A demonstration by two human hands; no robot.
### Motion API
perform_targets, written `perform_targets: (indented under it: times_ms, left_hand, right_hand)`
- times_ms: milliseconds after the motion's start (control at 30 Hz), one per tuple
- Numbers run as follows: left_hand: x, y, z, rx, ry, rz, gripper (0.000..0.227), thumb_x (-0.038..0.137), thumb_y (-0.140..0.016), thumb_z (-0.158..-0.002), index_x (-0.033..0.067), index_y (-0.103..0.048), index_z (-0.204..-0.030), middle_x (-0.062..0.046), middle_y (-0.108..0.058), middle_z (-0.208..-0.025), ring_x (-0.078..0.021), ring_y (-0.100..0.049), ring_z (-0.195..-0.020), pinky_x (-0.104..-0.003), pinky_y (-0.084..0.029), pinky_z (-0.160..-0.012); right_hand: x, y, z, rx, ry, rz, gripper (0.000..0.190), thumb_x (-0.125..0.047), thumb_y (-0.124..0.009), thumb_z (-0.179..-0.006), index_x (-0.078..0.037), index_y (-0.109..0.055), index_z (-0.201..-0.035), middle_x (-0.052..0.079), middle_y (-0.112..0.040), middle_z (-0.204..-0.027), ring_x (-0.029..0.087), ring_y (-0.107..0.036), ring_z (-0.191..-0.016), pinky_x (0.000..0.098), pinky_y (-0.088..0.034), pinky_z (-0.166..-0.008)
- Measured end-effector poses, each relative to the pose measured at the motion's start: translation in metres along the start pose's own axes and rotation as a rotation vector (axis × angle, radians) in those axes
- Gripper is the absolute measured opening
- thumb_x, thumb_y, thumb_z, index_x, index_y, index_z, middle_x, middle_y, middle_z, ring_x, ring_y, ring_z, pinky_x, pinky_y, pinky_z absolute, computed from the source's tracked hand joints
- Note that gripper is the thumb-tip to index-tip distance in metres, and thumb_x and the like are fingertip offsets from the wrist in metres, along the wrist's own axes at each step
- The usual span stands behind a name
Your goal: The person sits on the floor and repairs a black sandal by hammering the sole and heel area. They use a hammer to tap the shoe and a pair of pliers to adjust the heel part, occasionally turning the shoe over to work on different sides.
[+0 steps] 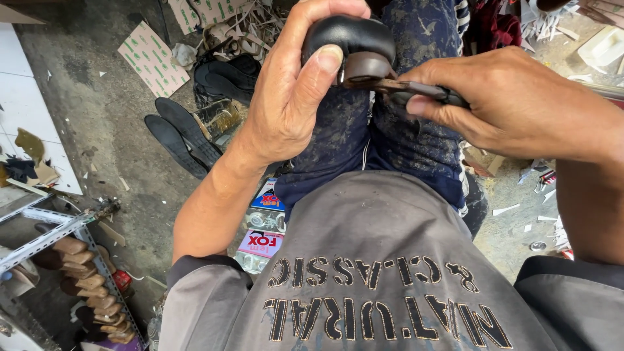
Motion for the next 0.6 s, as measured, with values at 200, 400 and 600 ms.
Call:
perform_targets:
  times_ms: [200,400,600]
  left_hand:
    - [0.0,0.002,-0.002,0.015,0.012,0.028,0.057,0.054,-0.031,-0.112,0.0067,-0.048,-0.138,-0.011,-0.057,-0.14,-0.0241,-0.059,-0.136,-0.038,-0.044,-0.125]
    - [0.001,-0.003,-0.001,0.017,0.018,0.04,0.054,0.054,-0.032,-0.113,0.0079,-0.049,-0.137,-0.011,-0.058,-0.138,-0.0248,-0.061,-0.134,-0.037,-0.046,-0.123]
    - [0.004,-0.012,0.013,-0.094,0.003,-0.019,0.049,0.043,-0.031,-0.113,0.0027,-0.046,-0.137,-0.017,-0.055,-0.139,-0.0304,-0.057,-0.136,-0.041,-0.043,-0.122]
  right_hand:
    - [-0.013,-0.028,-0.001,0.253,0.05,-0.124,0.018,-0.009,-0.067,-0.103,-0.001,-0.065,-0.119,0.012,-0.072,-0.086,0.025,-0.063,-0.059,0.0416,-0.047,-0.056]
    - [-0.02,-0.048,0.011,0.495,0.095,-0.099,0.017,0.005,-0.072,-0.104,0.005,-0.066,-0.12,0.017,-0.075,-0.108,0.023,-0.073,-0.086,0.0343,-0.056,-0.071]
    - [-0.041,-0.071,0.025,0.42,-0.055,-0.192,0.011,-0.007,-0.062,-0.109,-0.003,-0.056,-0.101,0.008,-0.052,-0.072,0.022,-0.054,-0.056,0.0391,-0.041,-0.054]
Point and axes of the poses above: each hand's wrist, its own z-axis away from the middle knuckle, its own y-axis out of the back of the hand, x = y × z, the point moved 5 cm from there along -z, towards the middle knuckle
